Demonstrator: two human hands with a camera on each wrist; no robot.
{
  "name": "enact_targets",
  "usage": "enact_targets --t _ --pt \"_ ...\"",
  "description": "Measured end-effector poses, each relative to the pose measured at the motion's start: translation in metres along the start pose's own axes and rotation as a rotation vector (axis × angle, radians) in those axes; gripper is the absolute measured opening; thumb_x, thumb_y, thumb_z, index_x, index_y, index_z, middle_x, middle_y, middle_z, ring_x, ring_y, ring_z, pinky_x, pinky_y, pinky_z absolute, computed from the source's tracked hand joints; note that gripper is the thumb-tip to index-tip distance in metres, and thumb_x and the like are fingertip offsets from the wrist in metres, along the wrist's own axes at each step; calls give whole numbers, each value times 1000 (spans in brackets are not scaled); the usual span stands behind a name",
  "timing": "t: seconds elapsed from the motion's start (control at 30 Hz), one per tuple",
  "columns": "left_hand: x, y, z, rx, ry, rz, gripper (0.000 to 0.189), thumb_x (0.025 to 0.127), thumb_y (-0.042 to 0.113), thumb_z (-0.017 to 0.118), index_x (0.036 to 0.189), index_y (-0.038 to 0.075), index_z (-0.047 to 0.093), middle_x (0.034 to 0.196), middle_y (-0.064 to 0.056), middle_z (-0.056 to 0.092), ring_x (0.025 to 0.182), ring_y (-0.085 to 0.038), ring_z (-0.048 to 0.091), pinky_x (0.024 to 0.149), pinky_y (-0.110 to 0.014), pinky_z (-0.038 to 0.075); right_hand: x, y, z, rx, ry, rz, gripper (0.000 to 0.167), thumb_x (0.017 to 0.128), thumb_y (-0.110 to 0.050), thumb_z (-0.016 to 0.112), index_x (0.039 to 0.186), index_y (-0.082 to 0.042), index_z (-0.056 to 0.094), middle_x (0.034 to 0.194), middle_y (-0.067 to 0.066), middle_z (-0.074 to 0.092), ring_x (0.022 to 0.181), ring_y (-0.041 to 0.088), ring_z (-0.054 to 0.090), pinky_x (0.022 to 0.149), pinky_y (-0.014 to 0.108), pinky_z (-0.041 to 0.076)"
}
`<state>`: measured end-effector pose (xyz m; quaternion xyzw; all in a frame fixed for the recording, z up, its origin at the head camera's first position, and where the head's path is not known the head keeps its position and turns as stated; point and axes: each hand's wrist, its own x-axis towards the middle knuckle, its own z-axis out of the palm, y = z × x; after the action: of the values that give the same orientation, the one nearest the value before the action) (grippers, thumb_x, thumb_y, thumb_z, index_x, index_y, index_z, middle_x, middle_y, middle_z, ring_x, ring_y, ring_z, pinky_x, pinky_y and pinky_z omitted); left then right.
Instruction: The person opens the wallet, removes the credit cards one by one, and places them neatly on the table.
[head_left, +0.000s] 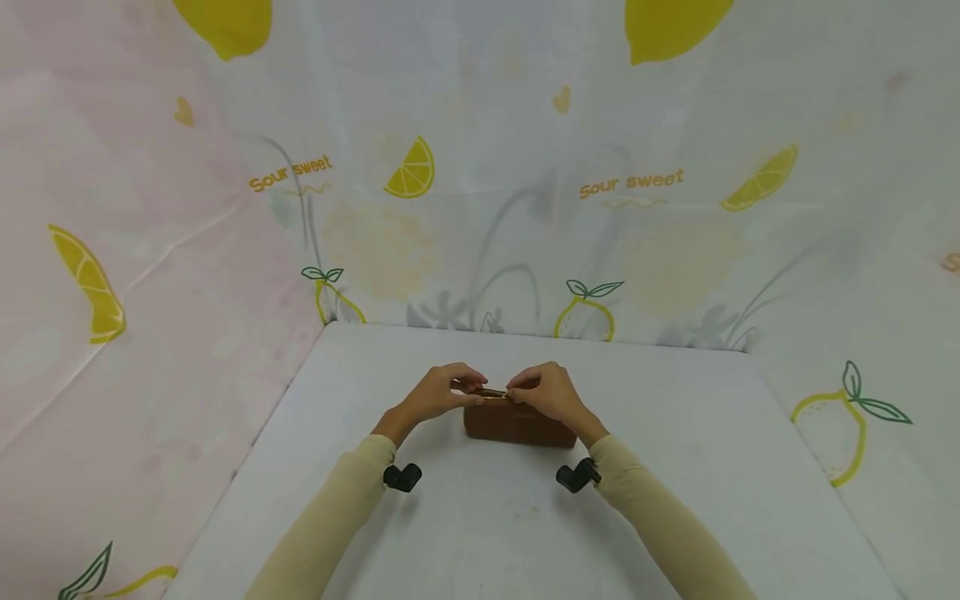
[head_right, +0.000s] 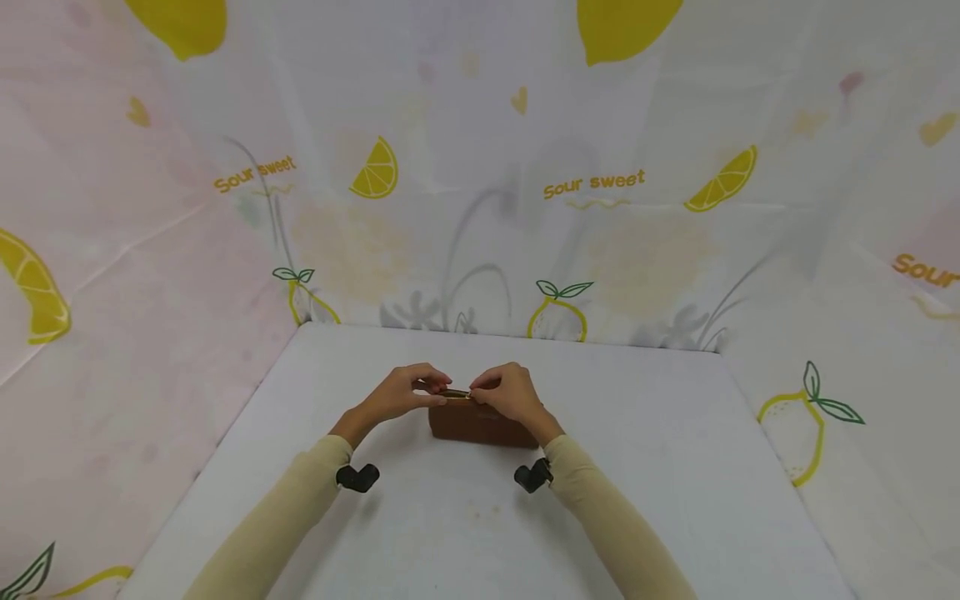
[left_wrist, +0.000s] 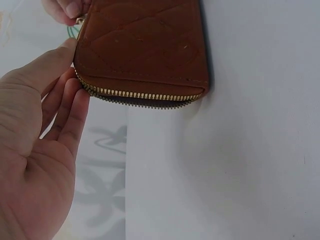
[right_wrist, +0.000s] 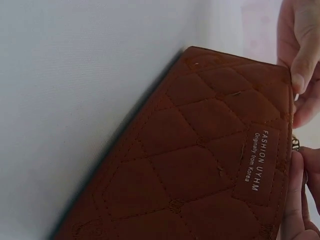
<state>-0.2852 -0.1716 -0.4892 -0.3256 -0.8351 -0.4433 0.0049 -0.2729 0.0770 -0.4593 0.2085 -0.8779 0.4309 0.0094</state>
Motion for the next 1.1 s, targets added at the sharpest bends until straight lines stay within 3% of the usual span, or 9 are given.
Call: enact_targets --t 0.2,0.47,0.7,0.93,1.1 --pt "1 0 1 -14 -8 -17 37 82 17 79 114 0 69 100 0 66 89 -15 62 84 -29 52 -6 3 -1 -13 26 -10 5 80 -11 79 84 -14 80 85 -5 72 83 14 65 78 37 52" --pt "3 5 2 -32 -8 -7 36 81 6 79 115 -1 67 102 -12 66 92 -28 63 86 -41 52 -10 8 -7 -73 44 -106 8 77 -7 79 81 -14 80 84 -4 72 83 16 66 78 38 52" --pt "0 37 -8 -48 -46 9 33 83 1 76 114 -4 66 104 -19 65 92 -32 62 86 -44 51 -18 13 -19 -50 38 -50 4 79 -9 78 82 -11 80 82 -5 71 78 13 65 74 37 52" --pt "5 1 -2 -32 -61 -20 43 83 20 80 118 0 66 105 0 66 92 -14 62 87 -29 51 -27 22 -31 -43 43 -34 4 79 -10 78 83 -10 79 83 -4 72 76 12 64 70 32 51" --pt "4 -1 -4 -29 -67 -22 45 83 22 80 119 -1 66 106 0 66 94 -13 62 87 -28 51 -31 27 -42 -33 45 -1 4 79 -9 78 83 -11 79 82 -2 72 72 11 64 63 28 52"
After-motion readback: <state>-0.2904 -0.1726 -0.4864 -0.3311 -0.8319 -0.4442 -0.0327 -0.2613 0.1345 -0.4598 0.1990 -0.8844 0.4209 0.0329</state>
